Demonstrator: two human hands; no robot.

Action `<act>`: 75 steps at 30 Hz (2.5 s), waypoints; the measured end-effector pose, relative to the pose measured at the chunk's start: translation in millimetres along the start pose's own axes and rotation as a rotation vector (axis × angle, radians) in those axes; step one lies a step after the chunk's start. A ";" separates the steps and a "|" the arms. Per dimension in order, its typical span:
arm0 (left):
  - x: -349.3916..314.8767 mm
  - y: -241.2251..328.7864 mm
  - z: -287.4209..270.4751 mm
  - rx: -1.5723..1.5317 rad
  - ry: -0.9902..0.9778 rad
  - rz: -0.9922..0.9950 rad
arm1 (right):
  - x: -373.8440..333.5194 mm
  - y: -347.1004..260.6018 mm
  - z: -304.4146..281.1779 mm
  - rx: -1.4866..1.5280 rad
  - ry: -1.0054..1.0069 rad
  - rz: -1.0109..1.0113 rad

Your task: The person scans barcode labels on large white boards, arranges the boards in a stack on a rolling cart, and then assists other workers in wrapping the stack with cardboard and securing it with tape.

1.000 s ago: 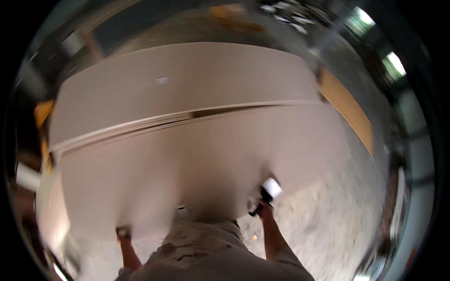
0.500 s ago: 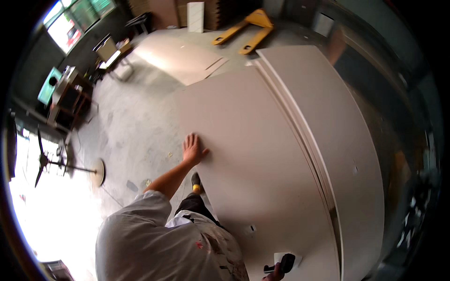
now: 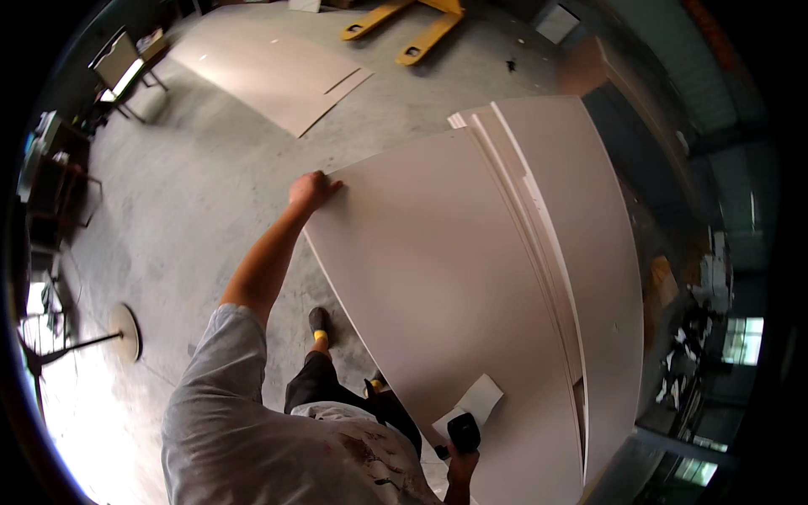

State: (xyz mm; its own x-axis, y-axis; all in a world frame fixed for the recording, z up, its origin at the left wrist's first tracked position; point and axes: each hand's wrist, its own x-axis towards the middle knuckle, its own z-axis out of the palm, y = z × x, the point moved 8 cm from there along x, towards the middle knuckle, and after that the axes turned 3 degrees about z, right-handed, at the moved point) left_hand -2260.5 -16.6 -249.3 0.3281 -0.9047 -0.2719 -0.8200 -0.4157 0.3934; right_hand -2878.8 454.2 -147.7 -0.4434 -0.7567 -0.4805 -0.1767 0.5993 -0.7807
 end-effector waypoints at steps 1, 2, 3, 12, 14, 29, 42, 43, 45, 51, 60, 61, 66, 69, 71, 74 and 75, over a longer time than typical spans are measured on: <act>2.1 -1.4 -4.0 0.004 0.032 0.003 | 2.0 -5.8 5.8 0.004 0.021 0.001; 2.6 1.0 -3.0 0.008 0.060 0.009 | 1.5 -16.5 10.4 0.011 0.029 -0.022; 1.2 1.3 -3.6 0.012 0.089 0.008 | 0.9 -16.1 11.3 0.027 0.053 -0.012; -30.1 24.5 -6.1 -0.001 0.138 0.060 | 56.5 38.3 14.1 0.272 0.127 0.060; -32.7 29.1 -3.8 -0.033 0.221 0.101 | 57.9 55.9 5.1 0.282 0.224 0.169; -31.2 28.4 7.1 0.029 0.305 0.145 | 91.3 91.0 12.5 -0.007 0.163 -0.004; -17.5 -1.1 -7.7 -0.321 -0.104 0.534 | 116.4 -183.1 335.9 0.207 0.020 -0.081; -15.1 -15.5 -5.8 -0.464 -0.305 0.564 | 106.8 -224.5 384.2 0.192 -0.102 -0.130; -11.3 -49.3 -22.8 -0.941 -0.741 0.400 | 62.9 -330.5 483.5 -0.259 -0.439 -0.252; -3.3 -120.2 -175.3 -1.902 -0.953 0.027 | 1.6 -422.2 644.3 -0.296 -1.001 -0.284; 83.8 -282.3 -188.9 -1.537 -0.276 -0.192 | 91.2 -433.7 662.4 -0.122 -0.827 -0.281; 79.6 -292.1 -202.3 -1.507 -0.180 -0.227 | 127.8 -404.8 636.5 -0.020 -0.697 -0.002; 49.6 -357.4 -220.7 -1.372 -0.062 -0.368 | 300.2 -280.0 424.8 -0.126 0.241 -0.131; 43.7 -346.9 -223.6 -1.380 -0.050 -0.410 | 326.6 -221.0 327.4 -0.375 0.591 -0.014; 43.5 -337.4 -221.7 -1.367 -0.039 -0.435 | 338.3 -193.6 307.2 -0.373 0.592 0.084; 50.3 -302.9 -201.8 -1.410 -0.086 -0.447 | 356.0 -160.4 268.9 -0.562 0.669 -0.044; 50.7 -296.0 -212.4 -1.320 -0.028 -0.455 | 378.4 -173.2 290.2 -0.589 0.611 -0.074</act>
State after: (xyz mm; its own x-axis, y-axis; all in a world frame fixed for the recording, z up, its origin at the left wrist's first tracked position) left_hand -1901.6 40.7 -193.0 0.4211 -0.6726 -0.6086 0.4020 -0.4631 0.7899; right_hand -2760.9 -11.8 -310.2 -0.7790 -0.6270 -0.0046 -0.5772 0.7200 -0.3853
